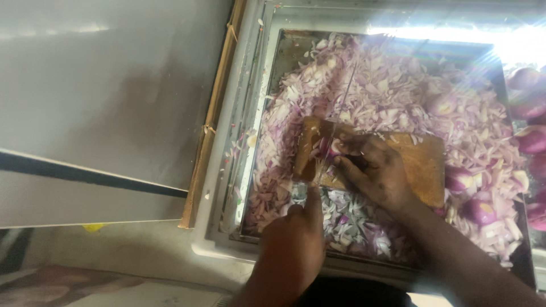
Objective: The person chops onions using a large cleaver and a wooden block inside a metal container.
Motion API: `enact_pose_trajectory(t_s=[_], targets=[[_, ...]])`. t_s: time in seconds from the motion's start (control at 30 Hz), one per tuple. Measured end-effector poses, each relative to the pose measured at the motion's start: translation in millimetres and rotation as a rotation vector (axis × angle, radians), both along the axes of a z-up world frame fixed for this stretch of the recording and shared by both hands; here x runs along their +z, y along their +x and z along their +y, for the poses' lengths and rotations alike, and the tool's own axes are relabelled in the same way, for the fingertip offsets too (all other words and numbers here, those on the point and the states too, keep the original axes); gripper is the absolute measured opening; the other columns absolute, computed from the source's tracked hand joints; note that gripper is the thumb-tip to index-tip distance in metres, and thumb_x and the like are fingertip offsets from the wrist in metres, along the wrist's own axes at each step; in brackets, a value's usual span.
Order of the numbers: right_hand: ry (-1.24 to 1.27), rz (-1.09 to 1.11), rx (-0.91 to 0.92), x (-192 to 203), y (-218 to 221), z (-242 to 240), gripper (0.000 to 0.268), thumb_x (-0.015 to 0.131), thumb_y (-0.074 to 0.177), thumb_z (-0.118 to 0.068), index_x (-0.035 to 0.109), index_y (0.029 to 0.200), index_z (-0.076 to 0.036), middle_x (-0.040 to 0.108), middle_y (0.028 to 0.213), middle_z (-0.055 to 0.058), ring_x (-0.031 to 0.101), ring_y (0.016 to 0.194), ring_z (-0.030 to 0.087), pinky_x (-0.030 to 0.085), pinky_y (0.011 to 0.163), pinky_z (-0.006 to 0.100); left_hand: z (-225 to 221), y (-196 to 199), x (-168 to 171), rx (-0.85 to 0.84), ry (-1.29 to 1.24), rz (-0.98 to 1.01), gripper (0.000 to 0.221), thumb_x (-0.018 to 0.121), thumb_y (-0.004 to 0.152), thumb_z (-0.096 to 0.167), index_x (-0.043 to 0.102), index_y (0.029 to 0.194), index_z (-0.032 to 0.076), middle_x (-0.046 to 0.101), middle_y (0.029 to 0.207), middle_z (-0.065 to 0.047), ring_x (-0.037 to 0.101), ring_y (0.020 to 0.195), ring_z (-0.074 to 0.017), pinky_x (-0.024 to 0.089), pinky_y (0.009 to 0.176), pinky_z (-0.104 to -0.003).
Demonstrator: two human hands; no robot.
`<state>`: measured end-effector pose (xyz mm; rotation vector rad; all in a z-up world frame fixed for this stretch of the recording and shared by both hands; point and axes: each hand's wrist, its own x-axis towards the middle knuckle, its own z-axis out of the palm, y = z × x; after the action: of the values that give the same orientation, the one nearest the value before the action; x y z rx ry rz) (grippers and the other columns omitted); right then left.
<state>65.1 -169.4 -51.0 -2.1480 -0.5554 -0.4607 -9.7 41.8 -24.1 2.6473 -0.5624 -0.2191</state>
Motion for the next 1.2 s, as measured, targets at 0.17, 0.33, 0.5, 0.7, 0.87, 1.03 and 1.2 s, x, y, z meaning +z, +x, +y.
enact_pose_trajectory(t_s=[0.17, 0.33, 0.5, 0.7, 0.87, 1.03, 1.2], targets=[[-0.027, 0.082, -0.092, 3, -2, 4, 0.027, 0.078, 0.091, -0.014, 0.069, 0.112, 0.0, 0.074, 0.112, 0.016, 0.076, 0.095, 0.026, 0.063, 0.079, 0.035, -6, 10, -10, 0.034, -0.143, -0.211, 0.063, 0.059, 0.091, 0.008, 0.041, 0.149, -0.007, 0.069, 0.084, -0.024, 0.069, 0.063, -0.0379, 0.056, 0.053, -0.048], [-0.084, -0.001, -0.075, -1, 2, 3, 0.025, 0.077, 0.093, -0.016, 0.068, 0.11, 0.0, 0.074, 0.115, 0.017, 0.076, 0.098, 0.027, 0.064, 0.081, 0.037, -2, -1, 8, 0.039, -0.198, -0.251, 0.068, 0.063, 0.091, 0.008, 0.038, 0.152, -0.01, 0.069, 0.082, -0.025, 0.069, 0.059, -0.0379, 0.055, 0.049, -0.048], [-0.067, 0.081, -0.094, 3, 0, 4, 0.023, 0.076, 0.093, -0.015, 0.068, 0.11, -0.001, 0.074, 0.113, 0.017, 0.076, 0.091, 0.024, 0.064, 0.075, 0.036, -7, 10, 20, 0.033, -0.143, -0.047, 0.067, 0.06, 0.093, 0.009, 0.033, 0.152, -0.01, 0.068, 0.081, -0.023, 0.069, 0.061, -0.0362, 0.055, 0.05, -0.047], [0.02, 0.061, -0.029, 7, -3, 2, 0.024, 0.074, 0.094, -0.012, 0.067, 0.112, 0.002, 0.071, 0.116, 0.018, 0.076, 0.097, 0.025, 0.064, 0.077, 0.035, 18, -16, 31, 0.011, -0.185, 0.078, 0.064, 0.058, 0.095, 0.011, 0.034, 0.151, -0.01, 0.067, 0.082, -0.022, 0.068, 0.065, -0.0376, 0.055, 0.058, -0.051], [0.085, 0.102, 0.009, 1, 0, 3, 0.018, 0.072, 0.096, -0.011, 0.066, 0.109, 0.0, 0.07, 0.121, 0.017, 0.077, 0.099, 0.022, 0.067, 0.076, 0.029, 16, -14, 31, 0.058, -0.225, 0.147, 0.063, 0.059, 0.096, 0.014, 0.036, 0.15, -0.008, 0.068, 0.085, -0.022, 0.069, 0.066, -0.0364, 0.056, 0.06, -0.05], [0.011, 0.022, -0.004, 1, 0, 2, 0.022, 0.074, 0.093, -0.012, 0.066, 0.108, 0.002, 0.069, 0.119, 0.018, 0.076, 0.097, 0.025, 0.066, 0.075, 0.031, 13, -11, 30, 0.07, -0.263, 0.028, 0.06, 0.06, 0.095, 0.013, 0.041, 0.147, -0.009, 0.069, 0.085, -0.022, 0.069, 0.065, -0.0352, 0.055, 0.059, -0.049], [0.034, 0.063, 0.01, -3, 3, 2, 0.021, 0.074, 0.094, -0.011, 0.067, 0.11, 0.001, 0.069, 0.12, 0.017, 0.076, 0.095, 0.023, 0.067, 0.074, 0.03, 12, -11, 30, 0.077, -0.282, 0.038, 0.059, 0.06, 0.096, 0.013, 0.042, 0.147, -0.009, 0.069, 0.085, -0.021, 0.069, 0.063, -0.0322, 0.056, 0.056, -0.046]])
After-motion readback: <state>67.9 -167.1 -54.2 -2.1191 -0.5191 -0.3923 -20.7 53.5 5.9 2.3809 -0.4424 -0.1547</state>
